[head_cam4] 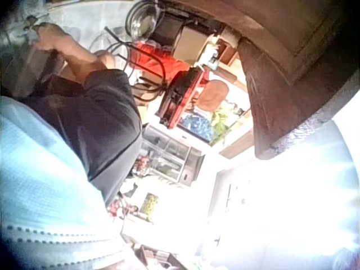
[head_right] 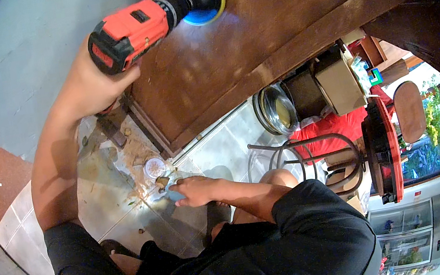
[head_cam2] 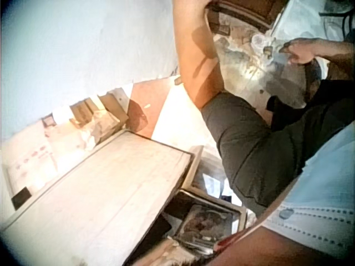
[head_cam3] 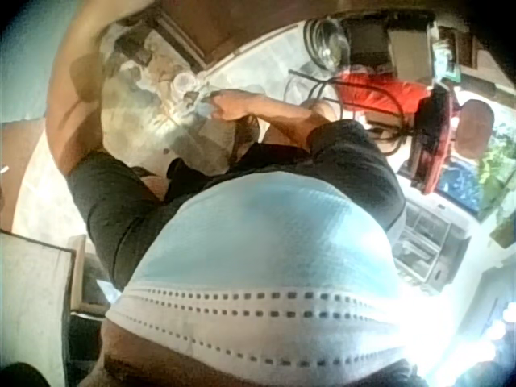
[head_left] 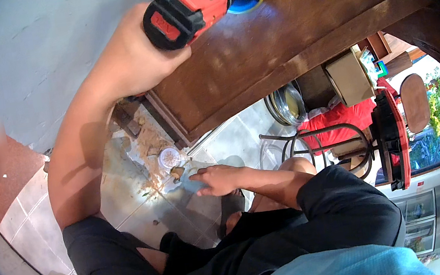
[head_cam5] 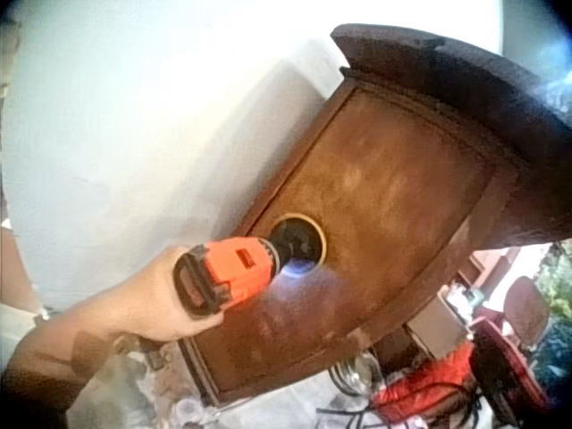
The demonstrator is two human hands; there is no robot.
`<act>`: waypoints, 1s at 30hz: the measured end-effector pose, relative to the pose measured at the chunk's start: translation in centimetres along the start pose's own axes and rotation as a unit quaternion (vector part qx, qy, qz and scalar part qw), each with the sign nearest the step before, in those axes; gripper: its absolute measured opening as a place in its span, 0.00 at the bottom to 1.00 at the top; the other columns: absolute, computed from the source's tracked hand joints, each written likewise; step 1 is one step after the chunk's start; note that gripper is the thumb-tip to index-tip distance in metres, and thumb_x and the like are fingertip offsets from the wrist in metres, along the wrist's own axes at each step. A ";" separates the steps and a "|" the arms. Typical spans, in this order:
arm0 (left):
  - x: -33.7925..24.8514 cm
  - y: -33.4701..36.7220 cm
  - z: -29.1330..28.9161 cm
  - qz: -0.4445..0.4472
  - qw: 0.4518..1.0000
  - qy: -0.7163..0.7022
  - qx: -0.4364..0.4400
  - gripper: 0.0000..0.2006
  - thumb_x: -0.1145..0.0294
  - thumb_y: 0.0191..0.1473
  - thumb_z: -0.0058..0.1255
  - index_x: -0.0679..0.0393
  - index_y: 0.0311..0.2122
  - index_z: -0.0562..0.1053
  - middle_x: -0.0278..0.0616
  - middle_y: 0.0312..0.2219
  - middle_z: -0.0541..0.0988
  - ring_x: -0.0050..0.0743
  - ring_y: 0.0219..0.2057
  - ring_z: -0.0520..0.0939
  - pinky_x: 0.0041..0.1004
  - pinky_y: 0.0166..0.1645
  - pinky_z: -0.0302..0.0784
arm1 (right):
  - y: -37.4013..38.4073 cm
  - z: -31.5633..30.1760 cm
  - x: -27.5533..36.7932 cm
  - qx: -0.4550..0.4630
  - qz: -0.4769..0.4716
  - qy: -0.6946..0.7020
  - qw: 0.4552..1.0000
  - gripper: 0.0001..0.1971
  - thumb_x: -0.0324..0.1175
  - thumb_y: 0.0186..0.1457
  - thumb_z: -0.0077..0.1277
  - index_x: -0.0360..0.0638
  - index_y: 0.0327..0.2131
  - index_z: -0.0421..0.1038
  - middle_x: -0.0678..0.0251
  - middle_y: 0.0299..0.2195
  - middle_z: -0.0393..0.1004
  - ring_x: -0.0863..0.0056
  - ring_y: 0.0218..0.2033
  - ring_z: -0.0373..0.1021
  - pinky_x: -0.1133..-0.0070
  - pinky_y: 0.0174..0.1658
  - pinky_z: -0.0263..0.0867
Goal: The person sands the surface of a wooden cabinet using a power drill with a sanding attachment, applying a liquid from a small container by hand and wiping the area with a cloth.
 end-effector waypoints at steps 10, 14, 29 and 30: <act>-1.0 -0.2 1.3 -0.075 0.994 -0.010 0.077 0.34 0.69 0.46 0.72 0.66 0.57 0.69 0.45 0.47 0.80 0.34 0.47 0.81 0.33 0.58 0.75 | 0.0 -0.2 0.1 -0.014 -0.023 -0.003 1.000 0.32 0.48 0.65 0.53 0.32 0.64 0.66 0.40 0.54 0.75 0.42 0.54 0.73 0.60 0.60 0.68; -1.6 0.2 1.4 -0.085 0.992 -0.051 0.079 0.35 0.69 0.46 0.73 0.66 0.58 0.69 0.46 0.47 0.81 0.35 0.46 0.82 0.33 0.58 0.76 | -0.1 0.0 -0.1 -0.021 -0.033 -0.013 0.999 0.32 0.48 0.65 0.53 0.33 0.64 0.65 0.41 0.52 0.75 0.42 0.53 0.74 0.59 0.58 0.69; -6.5 -0.7 3.7 0.010 0.993 -0.105 0.044 0.20 0.77 0.47 0.66 0.61 0.48 0.78 0.48 0.35 0.84 0.47 0.36 0.79 0.31 0.45 0.78 | -0.3 0.0 0.3 -0.013 -0.024 -0.024 0.999 0.33 0.48 0.65 0.53 0.33 0.65 0.64 0.43 0.52 0.75 0.43 0.54 0.73 0.58 0.59 0.69; -6.5 -0.7 3.6 -0.007 0.995 -0.087 0.049 0.21 0.76 0.48 0.67 0.63 0.49 0.77 0.44 0.37 0.84 0.29 0.35 0.78 0.28 0.48 0.77 | -0.3 -0.1 0.3 -0.015 -0.024 -0.025 0.999 0.33 0.48 0.65 0.53 0.33 0.65 0.64 0.43 0.52 0.75 0.43 0.54 0.73 0.58 0.59 0.69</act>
Point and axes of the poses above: each hand's wrist, its own y-axis towards the middle knuckle, its own z-axis out of the palm, x = y × z, the point moved 6 cm from there along y, towards the middle knuckle
